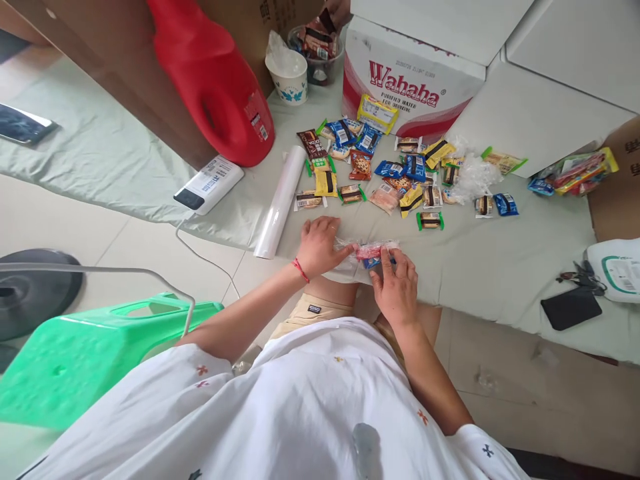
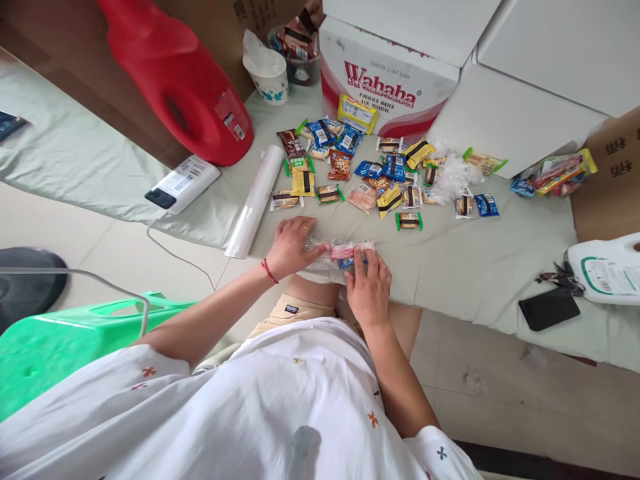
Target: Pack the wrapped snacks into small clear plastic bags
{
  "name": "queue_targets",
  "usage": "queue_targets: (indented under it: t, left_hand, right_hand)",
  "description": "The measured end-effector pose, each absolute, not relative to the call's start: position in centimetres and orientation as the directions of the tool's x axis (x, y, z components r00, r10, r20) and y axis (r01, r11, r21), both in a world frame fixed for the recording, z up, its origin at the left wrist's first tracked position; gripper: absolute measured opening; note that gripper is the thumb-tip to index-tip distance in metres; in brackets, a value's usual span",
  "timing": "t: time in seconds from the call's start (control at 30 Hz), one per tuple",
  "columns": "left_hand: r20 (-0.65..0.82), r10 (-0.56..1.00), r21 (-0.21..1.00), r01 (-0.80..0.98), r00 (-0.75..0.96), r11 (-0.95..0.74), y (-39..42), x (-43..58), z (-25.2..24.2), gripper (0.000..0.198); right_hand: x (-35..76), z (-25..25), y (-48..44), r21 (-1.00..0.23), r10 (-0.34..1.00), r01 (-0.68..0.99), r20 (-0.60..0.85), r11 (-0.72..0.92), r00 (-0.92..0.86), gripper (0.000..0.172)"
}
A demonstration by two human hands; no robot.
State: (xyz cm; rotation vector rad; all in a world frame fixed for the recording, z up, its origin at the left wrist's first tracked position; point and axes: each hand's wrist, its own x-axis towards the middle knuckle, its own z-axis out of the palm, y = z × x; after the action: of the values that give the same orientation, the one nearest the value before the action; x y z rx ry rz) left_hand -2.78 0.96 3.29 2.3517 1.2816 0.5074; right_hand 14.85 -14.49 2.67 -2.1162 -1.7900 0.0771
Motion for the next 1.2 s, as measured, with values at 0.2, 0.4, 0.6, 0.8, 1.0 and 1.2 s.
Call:
queue_targets:
  t: [0.2,0.4,0.6,0.8,1.0,1.2]
  left_hand:
    - [-0.123,0.809,0.506,0.738,0.575,-0.447,1.0,-4.7,6.2,0.018]
    - [-0.298,0.809,0.873,0.487,0.506,0.017,0.3,-2.4,8.6,0.026]
    - [-0.104,0.790,0.733,0.583,0.604,-0.349,-2.3,2.5,7.9,0.021]
    - [0.137,0.627,0.405,0.535,0.766,-0.742,-4.3,1.9,5.8,0.032]
    - [0.138,0.619,0.259,0.575,0.773,-0.776,-4.5,1.7,2.9,0.059]
    - [0.194,0.642,0.488,0.494,0.742,-0.719,-3.8,1.8,2.3,0.055]
  right_hand:
    - [14.9,3.0,-14.2,-0.318,0.965,0.944,0.206,-0.090,0.161,0.054]
    - [14.0,3.7,-13.7,-0.293,0.968,0.955,0.222,-0.048,0.117,0.046]
    - [13.3,3.0,-13.3,-0.413,0.959,0.909,0.235,-0.047,0.156,0.047]
    - [14.6,1.9,-14.2,-0.737,0.964,0.672,0.223,0.069,0.146,0.069]
    - [16.9,3.0,-13.7,-0.752,0.952,0.648,0.274,0.123,0.136,0.065]
    - [18.5,2.5,-11.8,-0.416,0.940,0.866,0.305,0.278,-0.155,0.066]
